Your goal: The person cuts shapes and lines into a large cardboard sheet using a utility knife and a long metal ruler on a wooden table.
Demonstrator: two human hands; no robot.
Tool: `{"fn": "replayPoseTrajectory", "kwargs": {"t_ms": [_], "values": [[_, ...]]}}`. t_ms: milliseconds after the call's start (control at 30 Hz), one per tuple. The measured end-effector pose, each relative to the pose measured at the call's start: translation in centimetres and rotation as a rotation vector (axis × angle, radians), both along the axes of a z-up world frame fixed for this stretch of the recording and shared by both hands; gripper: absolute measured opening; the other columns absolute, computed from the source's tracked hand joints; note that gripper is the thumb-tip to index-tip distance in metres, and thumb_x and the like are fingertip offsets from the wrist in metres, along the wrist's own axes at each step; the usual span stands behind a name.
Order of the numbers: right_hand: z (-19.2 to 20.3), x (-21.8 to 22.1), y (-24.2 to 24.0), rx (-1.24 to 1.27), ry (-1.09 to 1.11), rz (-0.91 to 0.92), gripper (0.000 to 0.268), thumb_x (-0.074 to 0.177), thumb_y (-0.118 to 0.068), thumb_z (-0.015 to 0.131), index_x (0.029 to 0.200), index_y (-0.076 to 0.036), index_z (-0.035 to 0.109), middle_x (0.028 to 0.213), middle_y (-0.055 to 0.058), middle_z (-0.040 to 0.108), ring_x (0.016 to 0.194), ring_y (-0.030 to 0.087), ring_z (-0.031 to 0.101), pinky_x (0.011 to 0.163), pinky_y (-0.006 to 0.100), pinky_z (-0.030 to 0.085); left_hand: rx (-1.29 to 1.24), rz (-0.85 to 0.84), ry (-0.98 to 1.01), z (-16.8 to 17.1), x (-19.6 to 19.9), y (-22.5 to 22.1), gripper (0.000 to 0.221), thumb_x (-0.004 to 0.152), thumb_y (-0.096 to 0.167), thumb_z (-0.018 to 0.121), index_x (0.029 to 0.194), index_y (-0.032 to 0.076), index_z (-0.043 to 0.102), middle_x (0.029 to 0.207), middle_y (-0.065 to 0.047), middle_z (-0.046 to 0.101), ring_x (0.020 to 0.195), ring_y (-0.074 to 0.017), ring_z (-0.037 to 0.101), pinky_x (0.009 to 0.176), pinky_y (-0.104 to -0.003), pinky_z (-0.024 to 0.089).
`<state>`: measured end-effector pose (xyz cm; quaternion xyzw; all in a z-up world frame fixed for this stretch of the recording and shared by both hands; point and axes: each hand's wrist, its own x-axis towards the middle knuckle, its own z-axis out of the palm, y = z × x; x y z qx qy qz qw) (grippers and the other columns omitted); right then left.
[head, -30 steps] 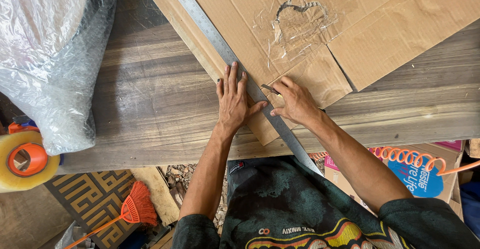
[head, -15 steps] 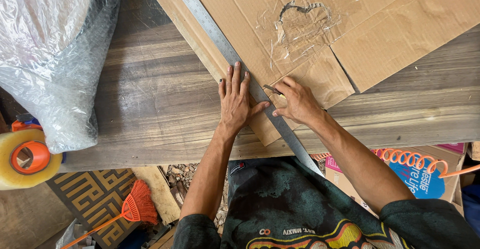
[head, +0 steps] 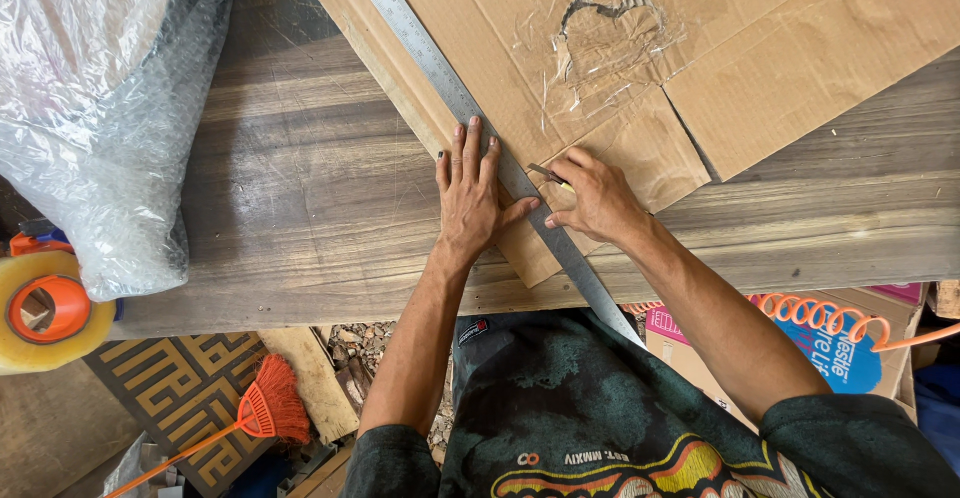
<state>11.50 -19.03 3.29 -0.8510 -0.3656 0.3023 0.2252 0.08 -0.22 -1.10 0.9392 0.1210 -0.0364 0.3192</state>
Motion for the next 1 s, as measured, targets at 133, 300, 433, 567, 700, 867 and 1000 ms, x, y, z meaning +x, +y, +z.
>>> {"fn": "replayPoseTrajectory", "kwargs": {"t_ms": [133, 300, 433, 567, 700, 867, 1000], "values": [[-0.1, -0.1, 0.0, -0.010, -0.002, 0.006, 0.063, 0.059, -0.029, 0.096, 0.110, -0.013, 0.062, 0.105, 0.012, 0.060, 0.105, 0.042, 0.065, 0.085, 0.053, 0.053, -0.001, 0.001, 0.008, -0.1, -0.1, 0.0, 0.107, 0.076, 0.080, 0.066, 0.152, 0.009, 0.039, 0.169, -0.017, 0.013, 0.157, -0.0358, 0.010, 0.123, -0.061, 0.016], [0.0, 0.0, 0.1, -0.016, 0.011, -0.003, 0.063, 0.059, -0.029, 0.096, 0.112, -0.016, 0.063, 0.108, 0.011, 0.061, 0.108, 0.042, 0.065, 0.089, 0.053, 0.053, 0.012, 0.000, 0.006, 0.0, -0.2, 0.0, 0.106, 0.077, 0.079, 0.066, 0.152, 0.010, 0.040, 0.169, -0.016, 0.014, 0.158, -0.0346, 0.010, 0.123, -0.061, 0.016], [0.1, 0.1, 0.2, -0.029, 0.017, -0.008, 0.062, 0.059, -0.028, 0.096, 0.111, -0.016, 0.063, 0.108, 0.011, 0.061, 0.108, 0.041, 0.065, 0.088, 0.053, 0.053, 0.011, 0.000, 0.006, 0.0, -0.1, 0.0, 0.106, 0.076, 0.079, 0.067, 0.152, 0.009, 0.040, 0.169, -0.016, 0.014, 0.157, -0.0348, 0.011, 0.123, -0.061, 0.017], [-0.3, 0.2, 0.2, -0.045, 0.008, -0.006, 0.065, 0.058, -0.028, 0.097, 0.111, -0.015, 0.063, 0.110, 0.012, 0.061, 0.108, 0.041, 0.066, 0.089, 0.054, 0.054, 0.016, -0.002, 0.008, 0.0, 0.0, 0.2, 0.107, 0.075, 0.079, 0.068, 0.151, 0.010, 0.040, 0.168, -0.016, 0.014, 0.157, -0.0349, 0.012, 0.123, -0.061, 0.017], [-0.5, 0.3, 0.1, -0.055, -0.004, 0.016, 0.063, 0.058, -0.030, 0.096, 0.110, -0.015, 0.063, 0.108, 0.011, 0.062, 0.107, 0.041, 0.066, 0.088, 0.054, 0.055, 0.119, -0.011, -0.005, 1.4, 0.1, 0.5, 0.106, 0.072, 0.083, 0.065, 0.146, 0.010, 0.046, 0.164, -0.016, 0.026, 0.153, -0.0340, 0.023, 0.118, -0.057, 0.024], [-0.5, 0.4, 0.2, -0.064, -0.010, 0.028, 0.062, 0.057, -0.030, 0.096, 0.108, -0.014, 0.064, 0.105, 0.013, 0.062, 0.104, 0.043, 0.067, 0.087, 0.055, 0.055, 0.184, -0.019, -0.030, 1.0, 1.5, 2.0, 0.076, 0.080, 0.056, 0.074, 0.137, 0.011, 0.054, 0.150, -0.011, 0.037, 0.137, -0.0297, 0.043, 0.098, -0.049, 0.043], [0.4, 1.3, 0.9, -0.001, 0.065, 0.016, 0.065, 0.054, -0.032, 0.097, 0.107, -0.011, 0.065, 0.101, 0.016, 0.064, 0.103, 0.045, 0.067, 0.086, 0.055, 0.054, 0.075, 0.046, -0.220, 0.6, 2.9, 4.0, 0.022, 0.099, 0.017, 0.053, 0.112, 0.008, 0.068, 0.141, -0.013, 0.040, 0.113, -0.0325, 0.061, 0.080, -0.043, 0.056]]}}
